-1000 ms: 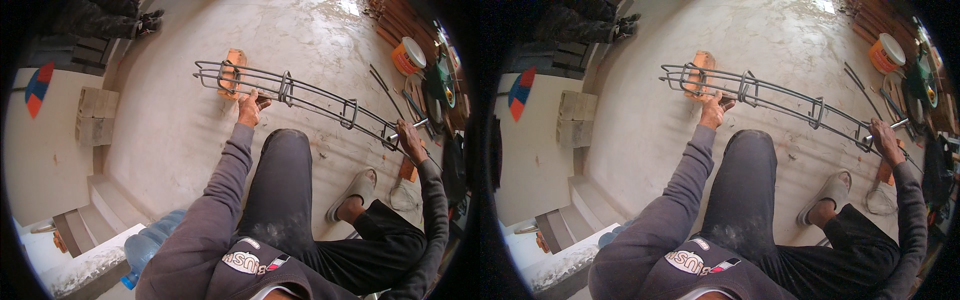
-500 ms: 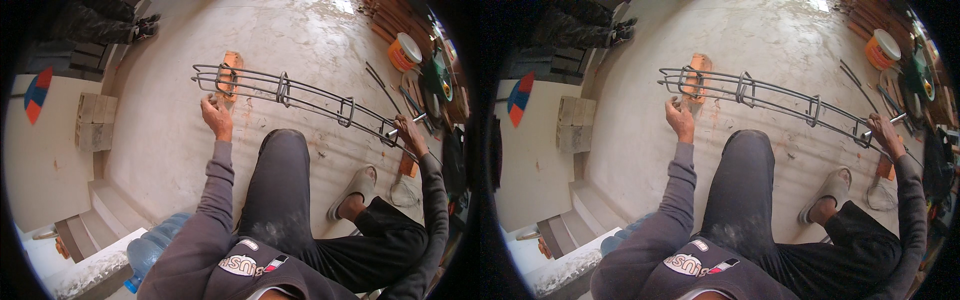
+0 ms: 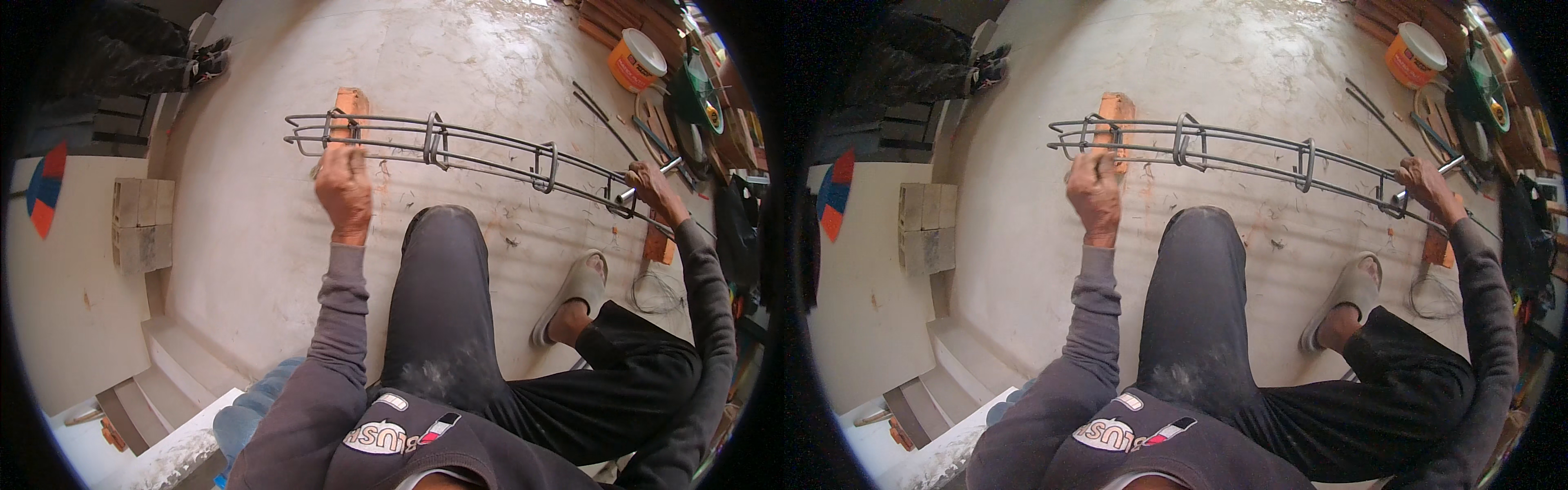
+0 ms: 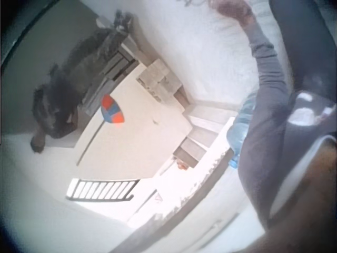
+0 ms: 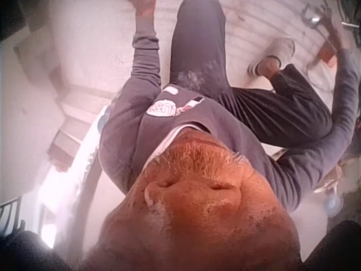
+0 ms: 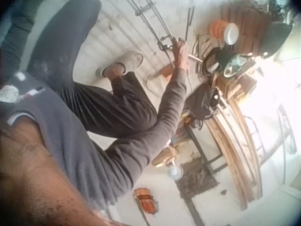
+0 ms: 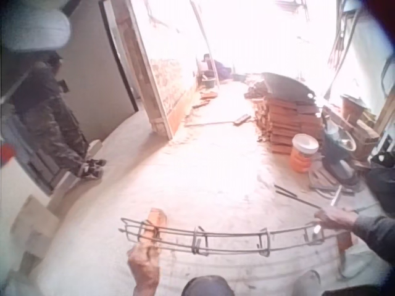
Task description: The person sits on the floor and assembles a metal frame by wrapping wire around the joints to secure them. They use pliers to twist and tighten the wire connections.
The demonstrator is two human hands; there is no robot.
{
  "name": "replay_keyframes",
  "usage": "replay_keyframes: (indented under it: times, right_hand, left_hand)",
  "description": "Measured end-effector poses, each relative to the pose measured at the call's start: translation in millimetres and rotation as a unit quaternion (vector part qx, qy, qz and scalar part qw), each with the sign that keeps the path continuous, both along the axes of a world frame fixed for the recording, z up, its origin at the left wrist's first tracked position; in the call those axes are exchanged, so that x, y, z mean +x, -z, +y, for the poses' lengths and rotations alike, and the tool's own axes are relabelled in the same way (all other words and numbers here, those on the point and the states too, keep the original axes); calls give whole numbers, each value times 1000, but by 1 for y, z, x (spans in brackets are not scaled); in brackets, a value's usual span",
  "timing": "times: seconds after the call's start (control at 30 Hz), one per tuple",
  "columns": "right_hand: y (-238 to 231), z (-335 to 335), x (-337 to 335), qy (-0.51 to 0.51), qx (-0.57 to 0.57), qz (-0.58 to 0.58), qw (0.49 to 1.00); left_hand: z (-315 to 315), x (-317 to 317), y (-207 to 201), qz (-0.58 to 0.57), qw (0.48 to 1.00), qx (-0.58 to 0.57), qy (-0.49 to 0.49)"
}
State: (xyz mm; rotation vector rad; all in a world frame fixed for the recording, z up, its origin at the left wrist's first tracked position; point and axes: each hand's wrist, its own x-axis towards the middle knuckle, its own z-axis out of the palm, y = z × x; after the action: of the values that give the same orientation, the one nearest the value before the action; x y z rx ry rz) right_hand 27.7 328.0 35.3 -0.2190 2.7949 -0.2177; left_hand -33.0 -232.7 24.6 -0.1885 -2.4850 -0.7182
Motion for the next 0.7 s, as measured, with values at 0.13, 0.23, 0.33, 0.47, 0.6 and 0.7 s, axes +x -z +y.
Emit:
replay_keyframes:
  times: [0.13,0.23,0.33,0.47,0.6,0.7]
  right_hand:
    - [18,21,-7,-81,21,26,996]
    - [20,23,-4,-167,68,68,981]
    - [-1,0,-5,-158,59,57,984]
    - [2,9,-2,-167,92,71,979]
    - [-8,2,-7,-93,43,3,995]
    - [-10,-4,-9,55,63,-9,996]
  left_hand:
    - [35,-43,-8,78,980,-111,148]
    - [45,-72,-9,-107,948,-149,261]
    - [46,-90,-4,-174,907,-183,336]
    - [47,-100,3,-127,897,-198,375]
    - [49,-99,8,-93,904,-180,377]
    - [51,-96,14,-64,912,-147,377]
